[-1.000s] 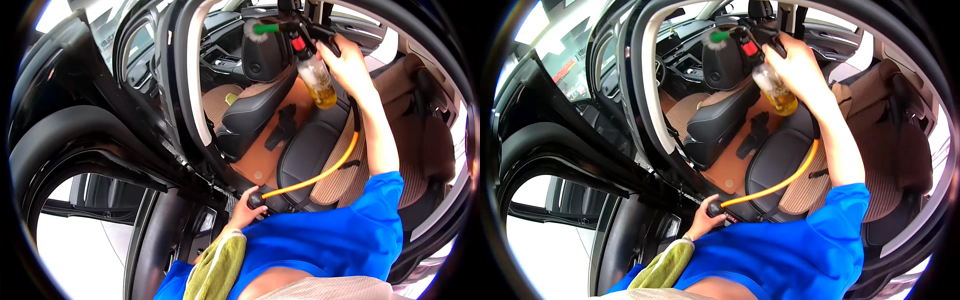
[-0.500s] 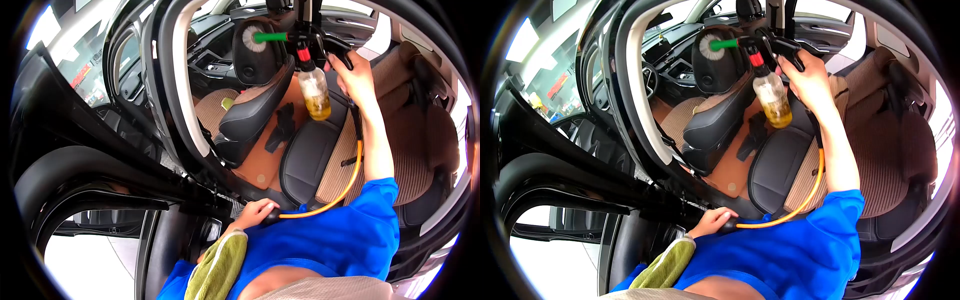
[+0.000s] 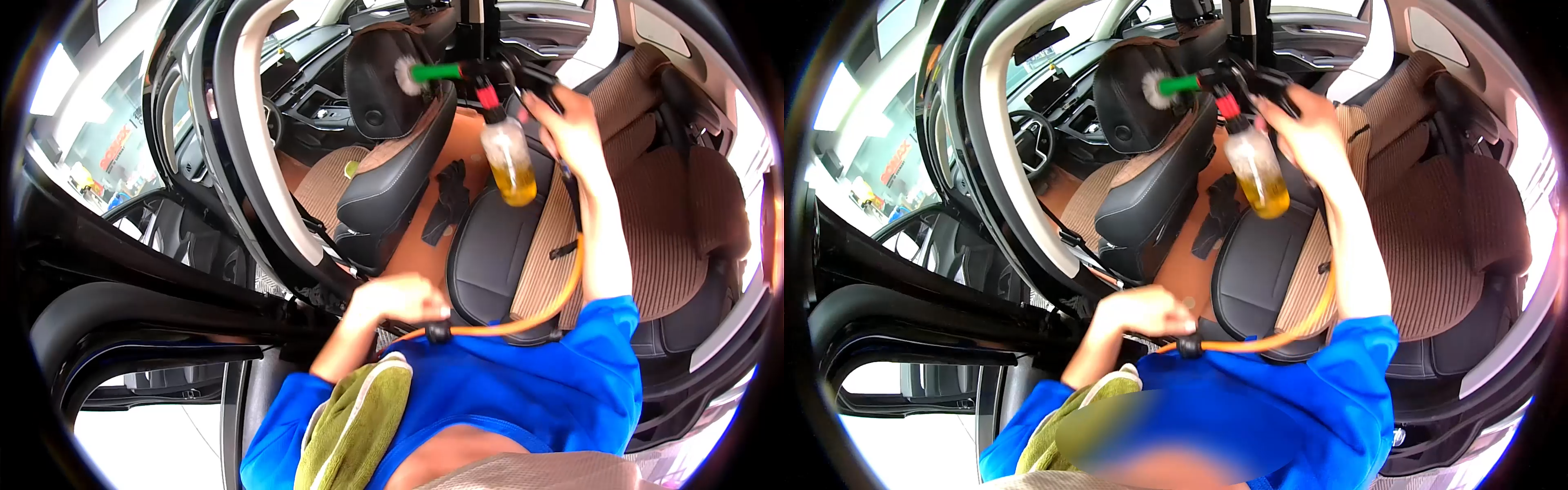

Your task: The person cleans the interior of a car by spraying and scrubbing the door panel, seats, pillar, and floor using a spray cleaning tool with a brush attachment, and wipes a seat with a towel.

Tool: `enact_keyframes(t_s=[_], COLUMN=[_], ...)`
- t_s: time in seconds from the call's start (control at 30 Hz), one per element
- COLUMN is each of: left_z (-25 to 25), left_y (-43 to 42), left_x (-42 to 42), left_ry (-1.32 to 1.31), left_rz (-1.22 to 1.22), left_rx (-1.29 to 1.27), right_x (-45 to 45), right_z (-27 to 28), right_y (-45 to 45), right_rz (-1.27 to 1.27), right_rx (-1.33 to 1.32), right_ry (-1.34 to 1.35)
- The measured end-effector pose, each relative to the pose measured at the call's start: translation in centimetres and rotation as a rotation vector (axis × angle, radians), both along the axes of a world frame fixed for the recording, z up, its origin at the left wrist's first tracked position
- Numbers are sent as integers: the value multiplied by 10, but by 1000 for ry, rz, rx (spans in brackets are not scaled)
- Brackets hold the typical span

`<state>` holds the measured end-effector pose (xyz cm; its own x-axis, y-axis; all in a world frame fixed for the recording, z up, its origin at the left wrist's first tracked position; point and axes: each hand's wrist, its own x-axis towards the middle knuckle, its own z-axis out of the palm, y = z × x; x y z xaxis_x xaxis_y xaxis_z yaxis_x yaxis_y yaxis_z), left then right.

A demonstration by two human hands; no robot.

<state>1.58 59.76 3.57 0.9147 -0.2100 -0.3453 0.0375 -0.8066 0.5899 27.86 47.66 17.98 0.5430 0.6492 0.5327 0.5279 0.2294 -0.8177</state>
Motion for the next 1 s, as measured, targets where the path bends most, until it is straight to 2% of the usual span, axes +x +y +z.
enact_keyframes(t_s=[0.03,0.07,0.13,0.23,0.27,0.33,0.37,0.4,0.47,0.5,0.53,0.6,0.63,0.67,0.73,0.8,0.87,0.9,0.93,1.0], left_z=[26,49,124,187,195,209,210,204,196,198,205,219,221,223,223,226,231,218,214,206], left_y=[12,26,39,107,136,199,224,245,271,263,255,245,249,253,255,292,292,294,297,293], left_x=[14,25,48,94,115,143,158,174,202,208,215,229,234,239,237,221,185,178,177,185], left_ry=[-213,-461,-721,-1208,-1431,-1296,-1177,-1177,-934,-902,-903,-672,-764,-748,-847,-901,-629,-637,-632,-1089], left_rz=[19,103,441,707,671,652,679,679,674,723,720,843,763,749,804,809,968,1078,1089,974], left_rx=[-119,-107,-153,43,128,533,551,550,488,604,597,873,992,1030,1015,1117,753,535,535,439], right_x=[-4,2,6,9,8,8,10,17,15,22,28,35,35,34,37,38,32,34,35,31], right_z=[6,6,3,-2,-7,-16,-20,-28,-26,-29,-36,-40,-38,-33,-35,-36,-29,-28,-27,-22], right_y=[10,22,41,48,46,33,24,16,-5,-10,-14,-18,-16,-12,1,16,24,32,41,61], right_rz=[-7,29,152,253,210,171,131,101,82,75,72,25,34,43,27,12,91,120,157,173], right_rx=[62,100,221,219,196,176,106,57,-64,-65,-49,-11,58,125,164,197,227,223,208,283], right_ry=[-3,10,154,260,265,307,323,315,286,279,298,371,370,368,356,338,394,404,412,385])
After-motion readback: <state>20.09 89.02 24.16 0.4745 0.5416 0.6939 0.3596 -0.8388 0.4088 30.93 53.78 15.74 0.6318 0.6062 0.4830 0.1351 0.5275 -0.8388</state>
